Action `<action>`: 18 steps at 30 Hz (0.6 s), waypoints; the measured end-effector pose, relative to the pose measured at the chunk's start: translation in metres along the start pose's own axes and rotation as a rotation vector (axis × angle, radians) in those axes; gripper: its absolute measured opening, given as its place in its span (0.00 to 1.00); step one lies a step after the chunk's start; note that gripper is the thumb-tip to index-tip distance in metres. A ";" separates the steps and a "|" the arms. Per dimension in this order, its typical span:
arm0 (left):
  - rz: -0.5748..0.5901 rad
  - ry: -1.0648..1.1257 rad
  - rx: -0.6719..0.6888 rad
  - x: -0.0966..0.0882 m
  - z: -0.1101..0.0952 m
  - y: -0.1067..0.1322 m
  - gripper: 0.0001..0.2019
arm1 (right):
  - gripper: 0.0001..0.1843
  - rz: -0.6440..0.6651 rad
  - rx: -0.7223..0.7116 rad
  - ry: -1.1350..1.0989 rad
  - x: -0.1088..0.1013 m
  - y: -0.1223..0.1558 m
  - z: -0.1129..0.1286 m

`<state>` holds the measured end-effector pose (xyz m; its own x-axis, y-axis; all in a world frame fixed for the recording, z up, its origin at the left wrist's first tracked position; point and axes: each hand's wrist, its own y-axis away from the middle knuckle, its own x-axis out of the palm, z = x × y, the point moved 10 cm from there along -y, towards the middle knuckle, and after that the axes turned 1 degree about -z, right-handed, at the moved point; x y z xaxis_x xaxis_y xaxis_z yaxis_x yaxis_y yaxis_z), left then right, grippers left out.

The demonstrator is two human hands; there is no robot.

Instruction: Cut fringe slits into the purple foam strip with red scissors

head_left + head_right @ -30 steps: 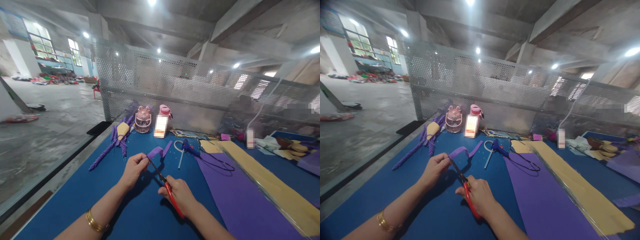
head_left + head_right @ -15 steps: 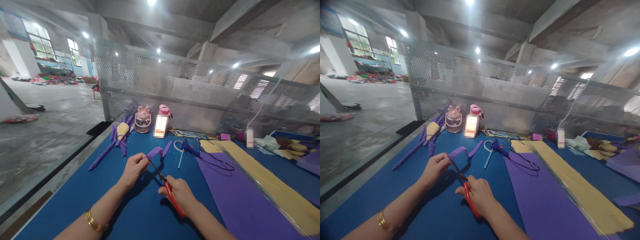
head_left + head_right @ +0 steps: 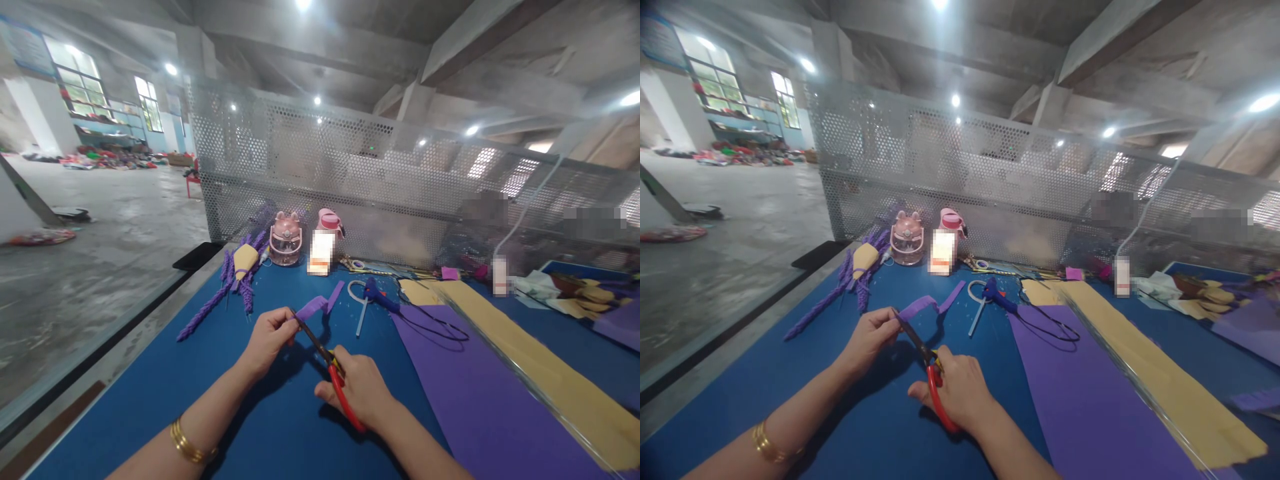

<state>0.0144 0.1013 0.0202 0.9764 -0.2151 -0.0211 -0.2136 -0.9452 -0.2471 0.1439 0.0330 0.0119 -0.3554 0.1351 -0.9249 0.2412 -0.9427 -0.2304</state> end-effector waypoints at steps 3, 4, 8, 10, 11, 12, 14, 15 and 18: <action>0.014 -0.011 0.023 0.002 -0.004 0.001 0.12 | 0.21 0.005 0.000 0.000 0.000 0.000 0.001; 0.015 -0.010 0.024 0.002 -0.004 0.001 0.12 | 0.21 0.003 -0.001 0.003 0.000 0.000 0.000; 0.022 0.004 0.009 0.003 -0.003 0.001 0.11 | 0.22 -0.031 -0.042 0.009 0.002 0.000 0.000; 0.033 0.015 0.002 0.005 -0.002 0.001 0.11 | 0.21 -0.057 -0.073 -0.001 0.003 0.001 0.001; 0.037 0.022 -0.001 0.005 -0.002 0.001 0.11 | 0.22 -0.066 -0.086 -0.012 0.002 0.001 0.002; 0.038 0.029 -0.004 0.005 -0.001 0.001 0.11 | 0.22 -0.069 -0.091 -0.026 0.002 0.001 0.002; 0.039 0.039 -0.011 0.005 0.000 0.001 0.11 | 0.23 -0.062 -0.087 -0.057 0.002 0.001 0.002; 0.039 0.041 -0.014 0.005 0.001 0.001 0.11 | 0.23 -0.056 -0.081 -0.070 0.001 0.001 0.002; 0.054 0.048 -0.035 0.006 0.005 0.001 0.11 | 0.24 -0.043 -0.061 -0.099 -0.001 0.000 0.002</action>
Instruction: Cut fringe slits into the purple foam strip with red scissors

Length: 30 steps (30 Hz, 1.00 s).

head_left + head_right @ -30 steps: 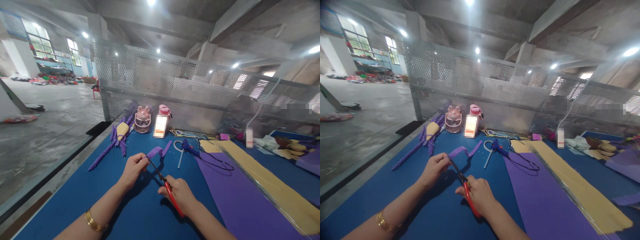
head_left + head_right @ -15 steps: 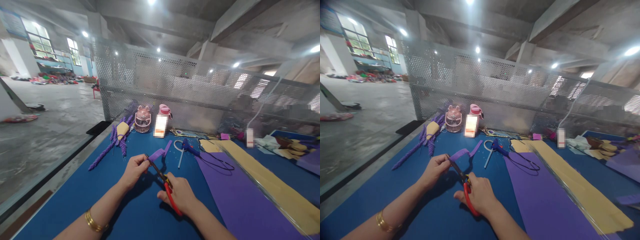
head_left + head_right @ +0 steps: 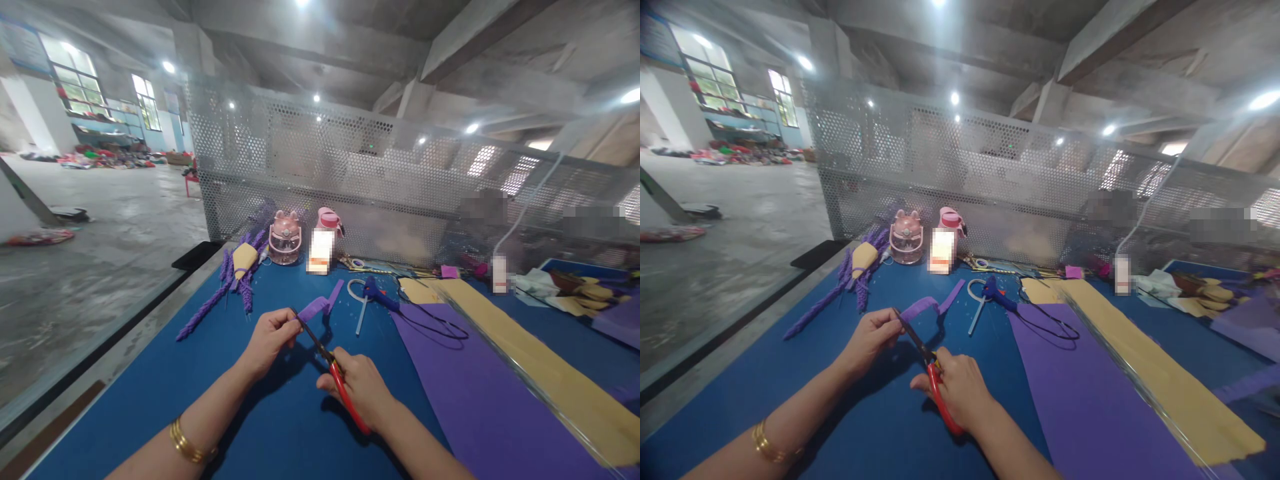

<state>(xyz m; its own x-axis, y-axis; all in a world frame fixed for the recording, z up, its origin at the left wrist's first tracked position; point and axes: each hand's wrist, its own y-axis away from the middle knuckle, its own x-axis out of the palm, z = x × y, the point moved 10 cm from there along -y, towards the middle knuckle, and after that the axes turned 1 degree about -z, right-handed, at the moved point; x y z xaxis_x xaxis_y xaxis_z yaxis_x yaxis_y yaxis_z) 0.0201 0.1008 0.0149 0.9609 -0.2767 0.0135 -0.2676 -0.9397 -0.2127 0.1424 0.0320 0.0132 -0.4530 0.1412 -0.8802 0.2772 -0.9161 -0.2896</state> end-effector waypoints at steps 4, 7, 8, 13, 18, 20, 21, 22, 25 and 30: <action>0.013 0.042 -0.016 0.001 0.004 -0.001 0.11 | 0.26 0.023 0.023 -0.038 0.002 0.000 -0.002; 0.018 0.045 -0.029 0.002 0.004 -0.001 0.13 | 0.26 0.045 0.033 -0.089 0.005 0.000 -0.005; 0.020 0.042 -0.035 0.002 0.004 -0.001 0.13 | 0.26 0.052 0.034 -0.111 0.006 0.000 -0.006; 0.044 0.056 -0.035 0.003 0.003 0.000 0.14 | 0.27 0.070 0.030 -0.220 0.009 0.000 -0.007; 0.051 0.064 -0.039 0.003 0.003 0.000 0.14 | 0.29 0.108 0.014 -0.342 0.011 0.000 -0.007; 0.051 0.064 -0.038 0.003 0.003 0.000 0.14 | 0.30 0.124 0.019 -0.383 0.012 0.000 -0.008; 0.053 0.066 -0.036 0.003 0.003 -0.001 0.14 | 0.30 0.130 0.020 -0.402 0.013 0.000 -0.007; 0.056 0.069 -0.032 0.004 0.003 -0.001 0.14 | 0.30 0.136 0.021 -0.418 0.013 0.000 -0.007; 0.061 0.079 -0.022 0.004 0.001 -0.001 0.13 | 0.30 0.145 0.022 -0.445 0.013 0.001 -0.006; 0.070 0.091 -0.023 0.004 0.001 -0.001 0.13 | 0.31 0.159 0.033 -0.476 0.013 0.001 -0.005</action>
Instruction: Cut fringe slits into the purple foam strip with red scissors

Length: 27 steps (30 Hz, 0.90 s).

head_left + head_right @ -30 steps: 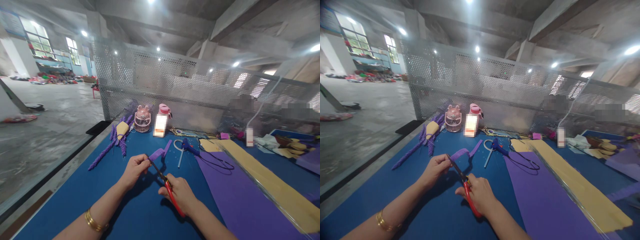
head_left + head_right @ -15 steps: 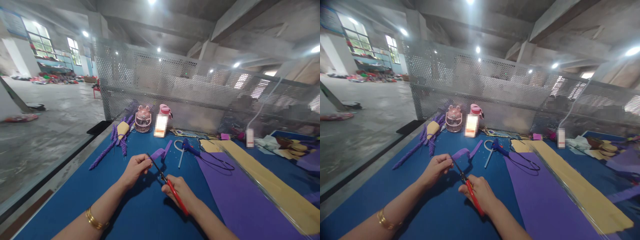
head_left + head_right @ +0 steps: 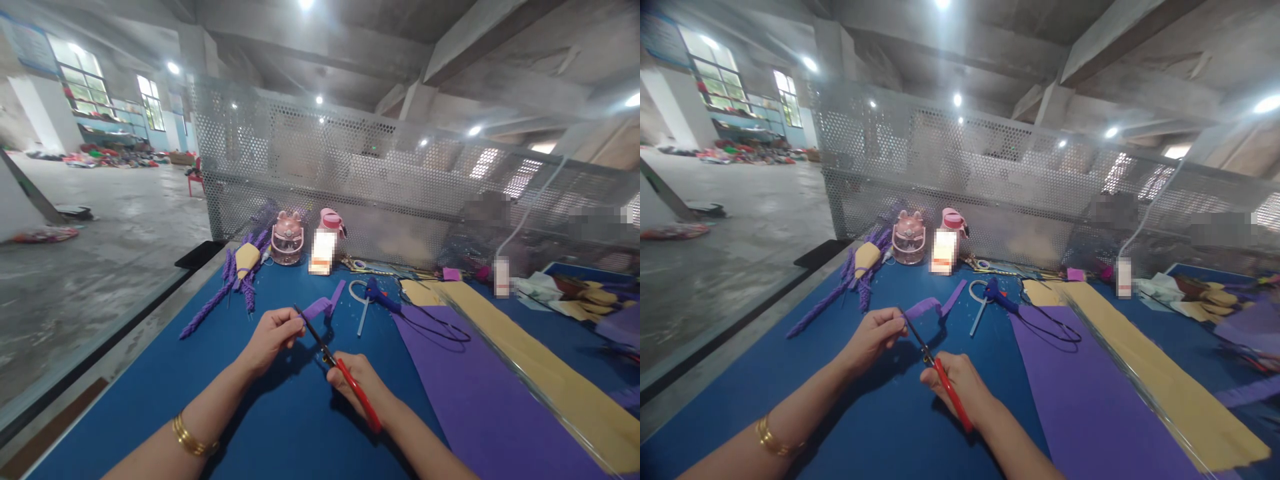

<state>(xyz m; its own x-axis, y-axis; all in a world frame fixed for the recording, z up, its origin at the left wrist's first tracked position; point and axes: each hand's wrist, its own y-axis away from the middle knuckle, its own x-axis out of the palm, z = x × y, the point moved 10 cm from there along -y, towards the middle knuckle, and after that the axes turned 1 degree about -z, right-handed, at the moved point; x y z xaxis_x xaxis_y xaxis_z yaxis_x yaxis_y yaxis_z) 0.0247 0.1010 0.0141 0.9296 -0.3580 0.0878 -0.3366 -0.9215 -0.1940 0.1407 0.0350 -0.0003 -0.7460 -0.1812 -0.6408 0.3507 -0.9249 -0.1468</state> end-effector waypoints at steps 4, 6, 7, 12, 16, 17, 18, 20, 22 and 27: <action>0.013 0.021 0.003 0.000 0.001 0.000 0.13 | 0.30 0.002 -0.011 -0.033 -0.001 0.000 0.004; 0.018 0.022 0.002 0.000 0.002 0.000 0.13 | 0.30 0.003 -0.009 -0.046 -0.001 0.001 0.005; 0.019 0.021 0.002 0.001 0.002 0.000 0.13 | 0.29 0.003 -0.007 -0.046 -0.001 0.001 0.004; 0.009 -0.002 0.010 0.000 0.000 0.000 0.13 | 0.24 -0.025 0.015 -0.021 0.004 -0.001 -0.014; -0.006 -0.060 0.003 -0.002 -0.002 0.000 0.14 | 0.21 -0.033 0.026 0.009 0.007 -0.002 -0.026; -0.011 -0.071 -0.001 -0.002 -0.002 0.000 0.14 | 0.20 -0.025 0.021 0.015 0.007 -0.002 -0.025; -0.017 -0.079 -0.001 -0.003 -0.002 0.000 0.14 | 0.19 -0.016 0.012 0.022 0.006 -0.001 -0.022; -0.023 -0.084 0.004 -0.003 -0.003 0.000 0.14 | 0.18 -0.003 -0.010 0.050 0.003 0.000 -0.014; -0.019 -0.085 0.017 -0.003 -0.004 0.001 0.13 | 0.16 -0.002 -0.014 0.102 -0.002 0.001 -0.006; -0.026 -0.128 0.026 -0.004 -0.006 0.000 0.11 | 0.17 -0.046 0.072 0.326 -0.013 0.001 -0.003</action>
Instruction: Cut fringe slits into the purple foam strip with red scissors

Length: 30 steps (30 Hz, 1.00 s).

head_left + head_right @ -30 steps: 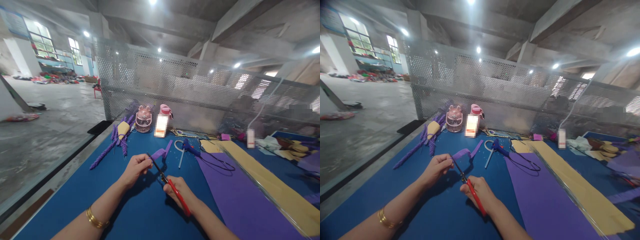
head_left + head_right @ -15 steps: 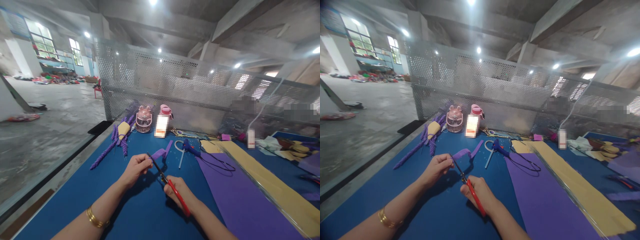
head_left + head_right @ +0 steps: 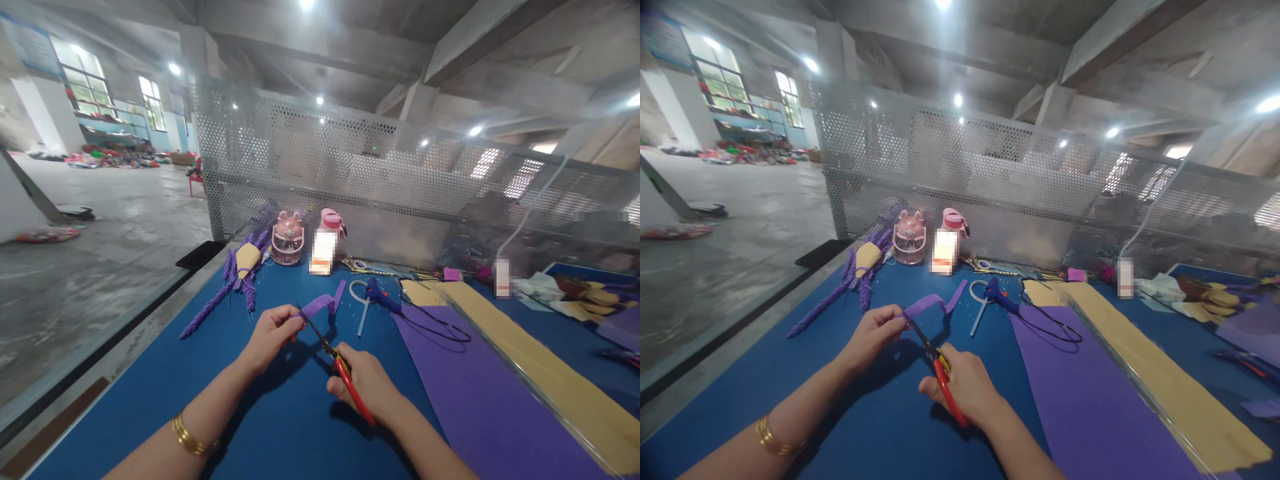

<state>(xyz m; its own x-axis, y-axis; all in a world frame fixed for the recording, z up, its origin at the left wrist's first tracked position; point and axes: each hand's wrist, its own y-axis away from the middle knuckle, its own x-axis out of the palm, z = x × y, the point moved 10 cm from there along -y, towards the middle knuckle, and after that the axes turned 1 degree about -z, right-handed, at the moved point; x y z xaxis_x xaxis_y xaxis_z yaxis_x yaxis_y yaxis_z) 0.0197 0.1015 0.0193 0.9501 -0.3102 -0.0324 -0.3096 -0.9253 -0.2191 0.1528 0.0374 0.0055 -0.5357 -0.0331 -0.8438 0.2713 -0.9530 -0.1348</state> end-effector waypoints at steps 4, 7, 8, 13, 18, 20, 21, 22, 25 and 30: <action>-0.021 -0.017 0.004 -0.002 0.000 0.000 0.12 | 0.18 -0.036 -0.020 0.088 -0.004 0.000 0.003; -0.035 -0.020 0.008 -0.004 -0.001 -0.001 0.12 | 0.18 -0.039 -0.033 0.108 -0.004 0.000 0.005; -0.041 -0.021 0.008 -0.004 -0.001 -0.001 0.12 | 0.18 -0.041 -0.031 0.117 -0.004 0.000 0.005; -0.068 -0.005 0.011 -0.008 0.000 -0.001 0.12 | 0.19 -0.049 -0.023 0.153 -0.004 0.000 0.006; -0.073 -0.009 0.011 -0.009 0.002 -0.001 0.12 | 0.17 -0.055 -0.038 0.174 -0.002 0.000 0.007; -0.069 -0.024 0.011 -0.008 0.001 -0.001 0.12 | 0.17 -0.059 -0.046 0.182 -0.002 0.000 0.008; -0.068 -0.037 0.015 -0.008 0.000 0.000 0.12 | 0.17 -0.061 -0.050 0.186 -0.001 0.000 0.008; -0.068 -0.051 0.022 -0.008 -0.001 0.000 0.12 | 0.17 -0.064 -0.055 0.190 -0.001 0.000 0.008; -0.069 -0.080 0.037 -0.007 -0.004 0.000 0.13 | 0.17 -0.075 -0.069 0.203 -0.001 -0.001 0.009; -0.070 -0.091 0.040 -0.006 -0.004 0.001 0.13 | 0.19 -0.080 -0.068 0.212 -0.001 0.000 0.008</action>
<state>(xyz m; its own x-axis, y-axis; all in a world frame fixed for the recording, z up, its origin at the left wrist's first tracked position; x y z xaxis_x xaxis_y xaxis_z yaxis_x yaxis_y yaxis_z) 0.0134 0.1021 0.0230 0.9696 -0.2221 -0.1031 -0.2419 -0.9340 -0.2628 0.1470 0.0352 0.0106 -0.3800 0.1122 -0.9182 0.2923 -0.9272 -0.2342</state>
